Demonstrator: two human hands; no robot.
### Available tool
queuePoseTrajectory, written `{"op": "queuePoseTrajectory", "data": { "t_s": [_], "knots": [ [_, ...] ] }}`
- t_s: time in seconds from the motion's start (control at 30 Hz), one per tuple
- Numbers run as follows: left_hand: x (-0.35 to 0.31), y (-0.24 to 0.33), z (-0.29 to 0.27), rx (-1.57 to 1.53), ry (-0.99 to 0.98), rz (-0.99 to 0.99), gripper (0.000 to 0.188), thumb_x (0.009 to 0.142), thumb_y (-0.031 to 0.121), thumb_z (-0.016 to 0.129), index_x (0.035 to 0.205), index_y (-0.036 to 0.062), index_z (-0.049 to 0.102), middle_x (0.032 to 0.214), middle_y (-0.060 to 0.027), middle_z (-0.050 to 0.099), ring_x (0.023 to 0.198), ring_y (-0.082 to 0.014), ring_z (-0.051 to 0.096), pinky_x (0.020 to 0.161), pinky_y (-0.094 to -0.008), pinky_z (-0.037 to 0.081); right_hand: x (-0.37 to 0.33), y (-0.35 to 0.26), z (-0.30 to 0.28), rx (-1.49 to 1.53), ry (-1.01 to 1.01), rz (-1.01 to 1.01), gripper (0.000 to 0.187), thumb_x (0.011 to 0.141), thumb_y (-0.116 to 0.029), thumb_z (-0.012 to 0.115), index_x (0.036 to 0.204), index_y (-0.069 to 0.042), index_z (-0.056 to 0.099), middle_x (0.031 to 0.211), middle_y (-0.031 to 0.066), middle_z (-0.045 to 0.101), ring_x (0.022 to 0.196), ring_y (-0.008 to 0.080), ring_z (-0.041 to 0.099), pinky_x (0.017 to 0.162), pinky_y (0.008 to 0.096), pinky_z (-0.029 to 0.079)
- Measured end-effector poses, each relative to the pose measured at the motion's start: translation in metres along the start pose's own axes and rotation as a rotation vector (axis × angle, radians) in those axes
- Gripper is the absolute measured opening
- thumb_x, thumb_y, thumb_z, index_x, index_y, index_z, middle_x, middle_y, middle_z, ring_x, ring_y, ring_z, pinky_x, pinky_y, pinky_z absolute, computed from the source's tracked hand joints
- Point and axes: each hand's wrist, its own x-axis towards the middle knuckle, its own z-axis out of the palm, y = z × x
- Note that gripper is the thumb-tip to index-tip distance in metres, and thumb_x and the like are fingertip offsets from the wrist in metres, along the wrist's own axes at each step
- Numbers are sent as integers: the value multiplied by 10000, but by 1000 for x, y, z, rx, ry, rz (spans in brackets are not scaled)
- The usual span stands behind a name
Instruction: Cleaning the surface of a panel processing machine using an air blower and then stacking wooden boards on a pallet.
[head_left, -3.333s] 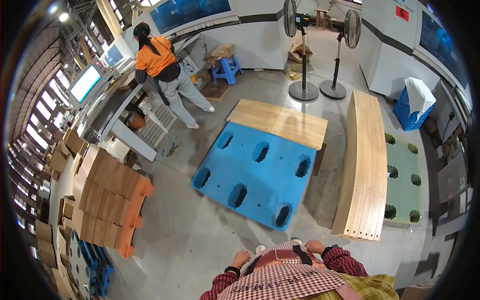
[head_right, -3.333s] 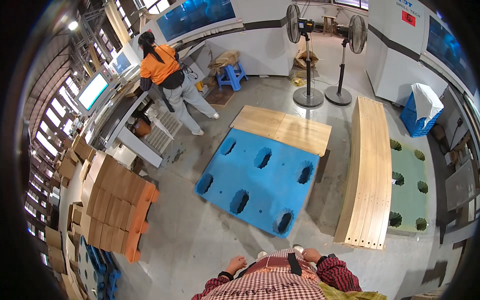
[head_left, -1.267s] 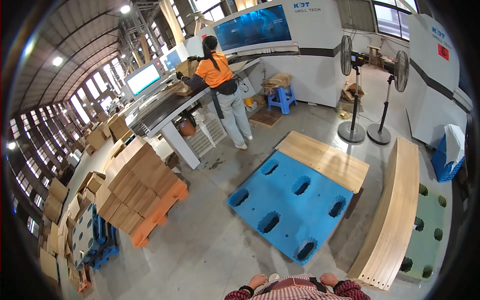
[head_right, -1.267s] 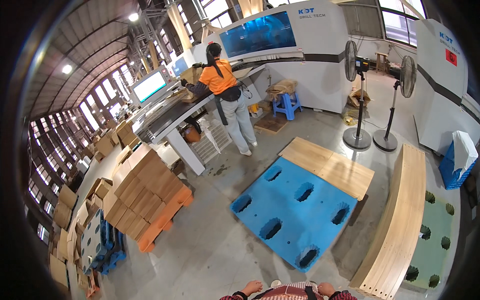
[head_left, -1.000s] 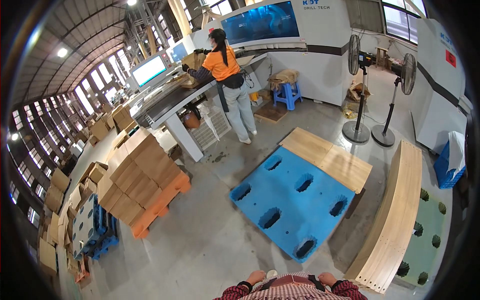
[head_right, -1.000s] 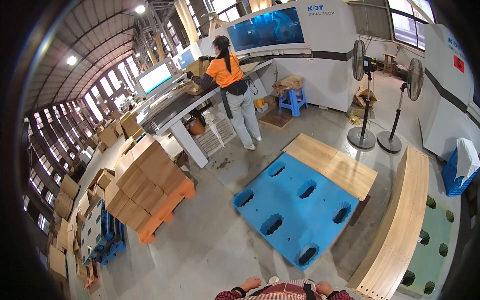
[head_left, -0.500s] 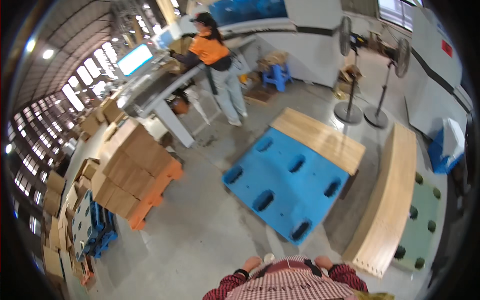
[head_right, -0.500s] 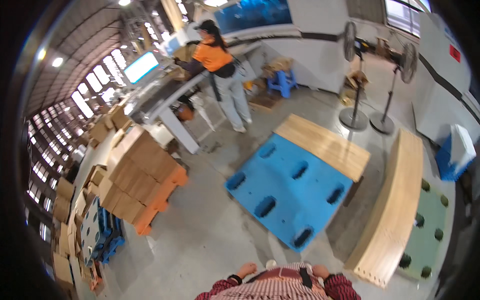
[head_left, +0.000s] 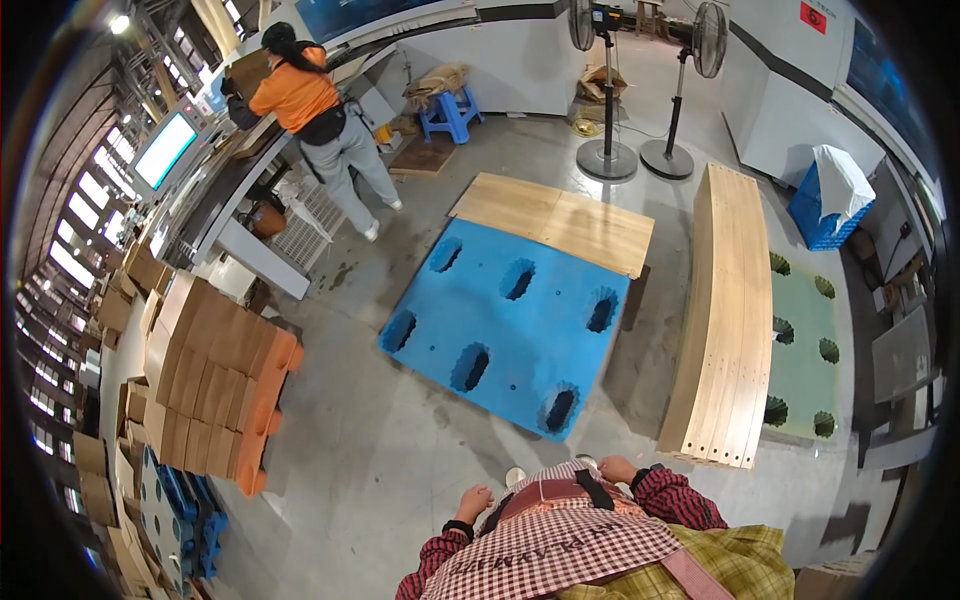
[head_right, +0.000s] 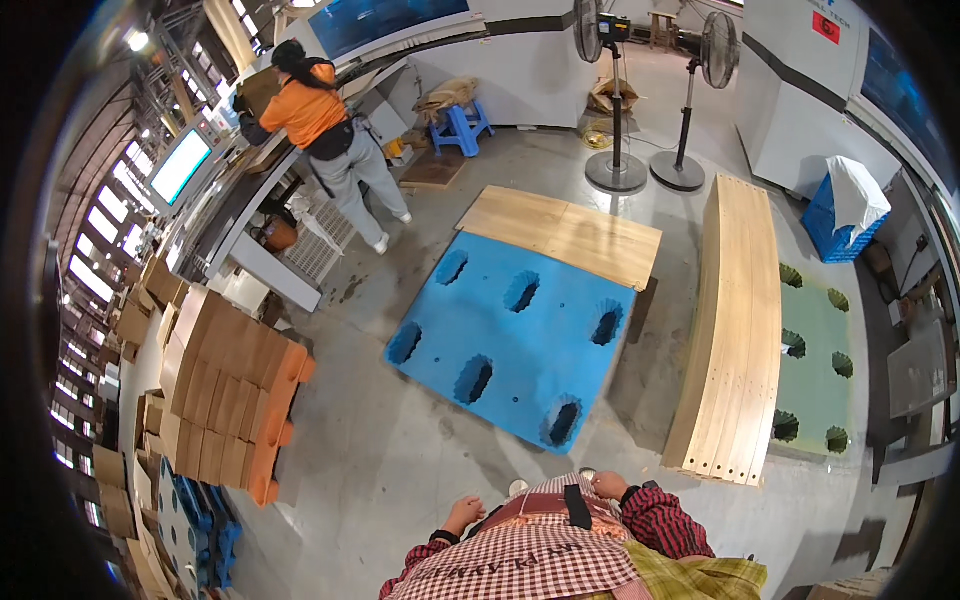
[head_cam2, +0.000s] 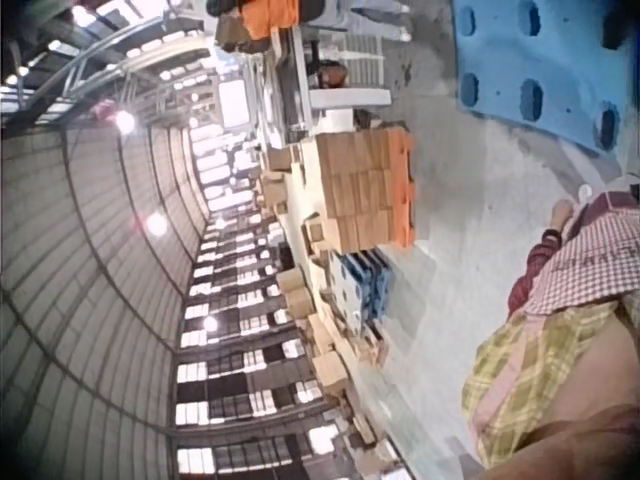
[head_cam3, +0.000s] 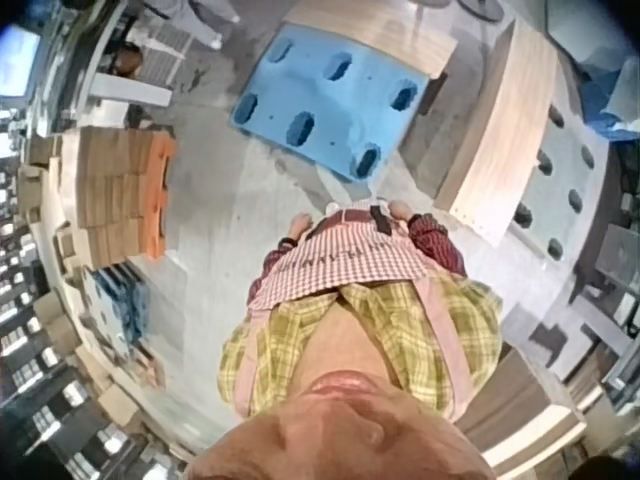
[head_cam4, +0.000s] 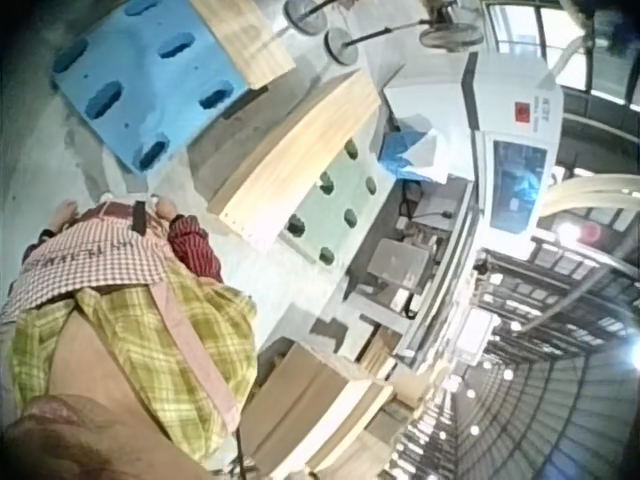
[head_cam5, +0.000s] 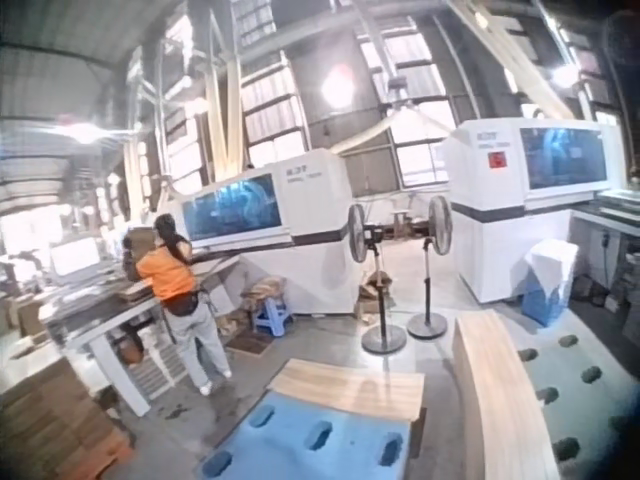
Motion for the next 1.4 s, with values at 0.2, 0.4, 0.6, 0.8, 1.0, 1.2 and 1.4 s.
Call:
{"op": "queuePoseTrajectory", "data": {
  "t_s": [0.2,0.4,0.6,0.8,1.0,1.2,1.4],
  "knots": [
    [-15,18,1,-33,-3,-27,339,730,158,456,1005,-40,446,727,-112,554,571,-142,526,492,-223,411,6,5,8,36,49,4,217,604,-177,490,774,-83,586,676,142,560,618,287,533,557,362,419],
    [-12,15,-1,-50,20,-50,353,714,146,467,1002,-56,446,732,-125,554,573,-153,537,491,-233,419,6,1,6,73,-2,34,234,592,-166,501,787,-68,584,687,144,567,635,279,541,572,371,417],
    [-6,6,-2,-43,16,-43,368,715,162,465,1010,-56,438,729,-123,558,555,-150,534,484,-232,409,1,-7,-3,27,17,2,224,589,-166,518,778,-65,582,716,147,564,669,285,531,596,373,410],
    [-4,4,-2,-76,3,-37,388,719,168,475,1033,-53,423,722,-120,560,549,-144,532,480,-228,406,2,0,4,9,55,-5,226,589,-161,484,766,-66,589,729,146,567,675,278,538,600,365,414],
    [-1,2,-1,-9,-9,-51,367,718,174,474,1013,-43,443,708,-114,561,523,-146,528,479,-230,410,3,4,7,98,36,60,241,582,-162,478,775,-72,592,687,138,572,625,267,549,583,345,430],
    [3,-7,-3,23,7,-13,366,713,170,456,1007,-47,452,708,-111,561,532,-142,527,498,-235,417,2,-3,2,169,37,97,257,583,-173,486,794,-67,587,685,133,574,618,236,562,567,326,437],
    [-2,1,-1,25,20,-1,380,714,162,446,1029,-51,439,692,-103,562,534,-142,521,508,-231,417,7,5,9,51,21,24,261,588,-176,496,817,-88,583,695,133,573,633,265,552,571,341,435]
  ]
}}
